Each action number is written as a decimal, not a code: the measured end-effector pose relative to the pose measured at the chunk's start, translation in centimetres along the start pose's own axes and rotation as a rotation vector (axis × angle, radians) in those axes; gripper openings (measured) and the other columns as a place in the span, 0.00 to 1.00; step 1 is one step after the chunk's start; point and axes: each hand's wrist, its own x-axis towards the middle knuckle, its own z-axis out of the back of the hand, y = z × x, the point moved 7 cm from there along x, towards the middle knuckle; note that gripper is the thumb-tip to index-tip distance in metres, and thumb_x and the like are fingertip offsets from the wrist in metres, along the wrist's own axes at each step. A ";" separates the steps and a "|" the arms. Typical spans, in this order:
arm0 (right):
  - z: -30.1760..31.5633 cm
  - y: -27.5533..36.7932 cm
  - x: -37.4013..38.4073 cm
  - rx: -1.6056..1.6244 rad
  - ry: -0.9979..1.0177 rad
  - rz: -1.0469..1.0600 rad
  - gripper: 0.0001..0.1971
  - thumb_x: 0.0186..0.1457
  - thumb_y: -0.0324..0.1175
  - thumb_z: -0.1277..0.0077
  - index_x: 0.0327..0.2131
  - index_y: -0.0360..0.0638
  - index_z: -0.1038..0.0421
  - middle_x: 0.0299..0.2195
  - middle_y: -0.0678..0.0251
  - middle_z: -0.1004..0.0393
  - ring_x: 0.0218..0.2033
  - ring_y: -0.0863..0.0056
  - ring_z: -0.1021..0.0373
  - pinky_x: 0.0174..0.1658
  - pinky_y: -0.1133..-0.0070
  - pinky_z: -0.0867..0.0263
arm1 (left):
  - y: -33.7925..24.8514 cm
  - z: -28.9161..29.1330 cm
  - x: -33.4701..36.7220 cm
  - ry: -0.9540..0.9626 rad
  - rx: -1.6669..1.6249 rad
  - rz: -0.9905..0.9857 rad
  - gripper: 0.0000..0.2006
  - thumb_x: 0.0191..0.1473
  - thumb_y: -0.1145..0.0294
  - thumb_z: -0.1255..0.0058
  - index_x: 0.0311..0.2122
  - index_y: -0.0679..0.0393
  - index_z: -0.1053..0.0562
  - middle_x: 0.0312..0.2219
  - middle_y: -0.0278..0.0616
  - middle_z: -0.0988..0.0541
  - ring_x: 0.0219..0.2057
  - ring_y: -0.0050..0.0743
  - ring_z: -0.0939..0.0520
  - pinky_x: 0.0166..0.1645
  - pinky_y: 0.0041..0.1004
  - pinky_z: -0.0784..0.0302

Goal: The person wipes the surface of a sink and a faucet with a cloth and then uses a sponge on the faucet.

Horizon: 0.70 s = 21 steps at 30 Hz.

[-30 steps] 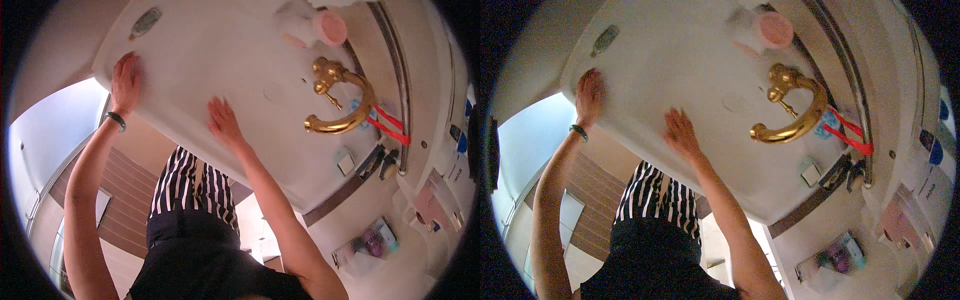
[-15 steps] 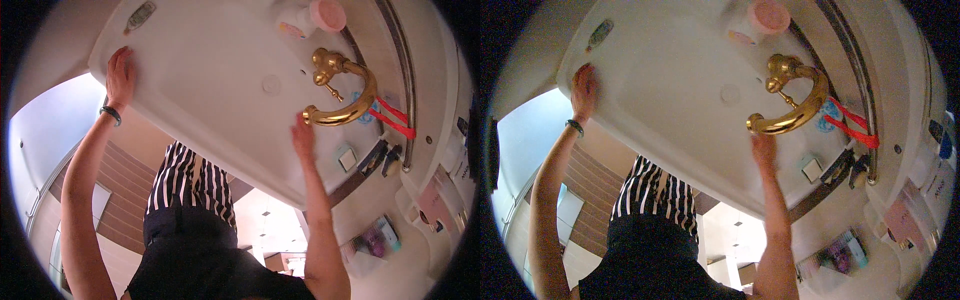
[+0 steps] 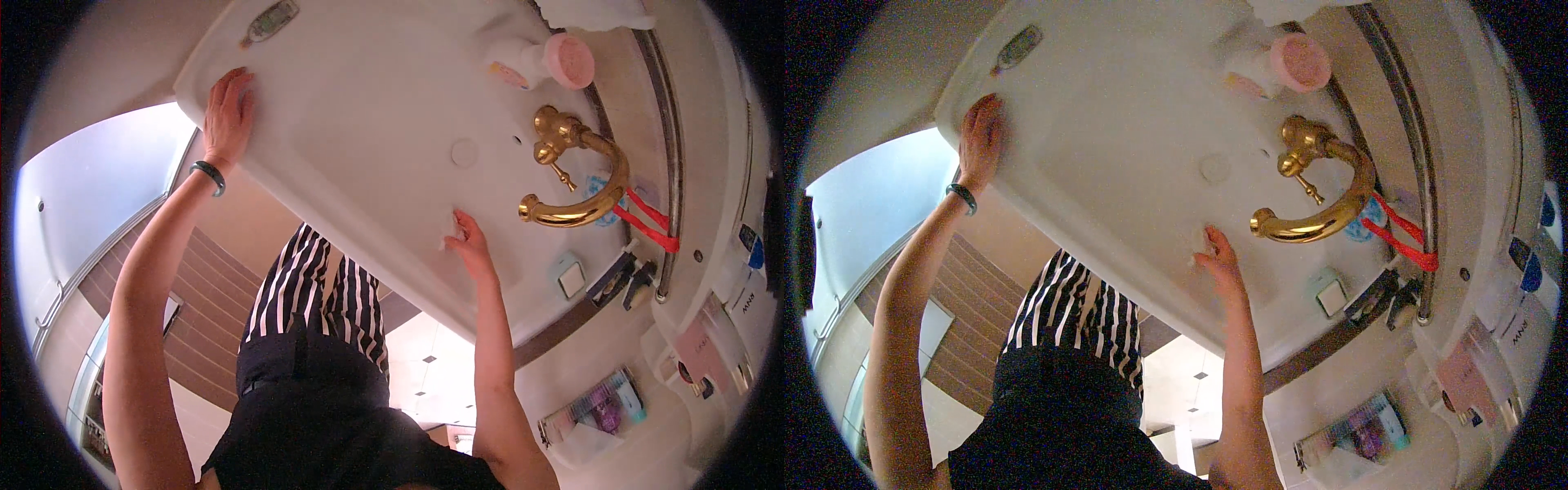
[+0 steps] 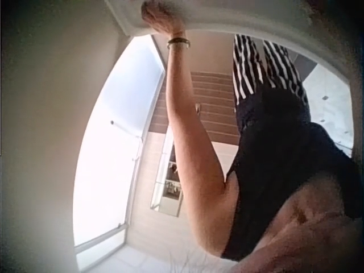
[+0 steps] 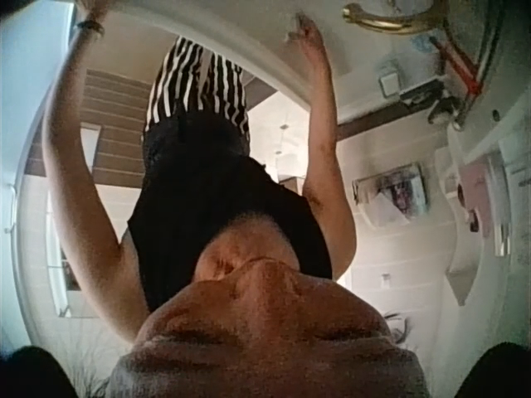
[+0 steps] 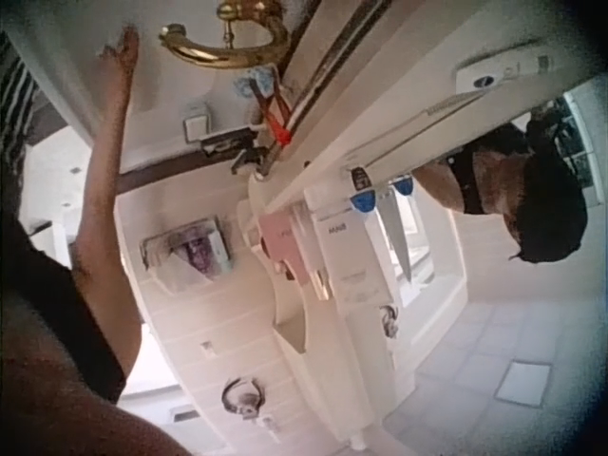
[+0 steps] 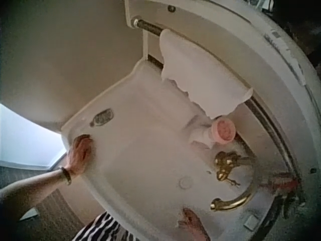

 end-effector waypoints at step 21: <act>8.9 -3.5 7.8 -0.405 -0.272 0.206 0.12 0.56 0.36 0.46 0.41 0.40 0.25 0.36 0.62 0.24 0.32 0.70 0.27 0.36 0.73 0.31 | -1.6 -1.3 1.2 0.010 0.036 -0.023 0.14 0.58 0.70 0.56 0.49 0.55 0.30 0.53 0.43 0.30 0.55 0.46 0.32 0.60 0.38 0.35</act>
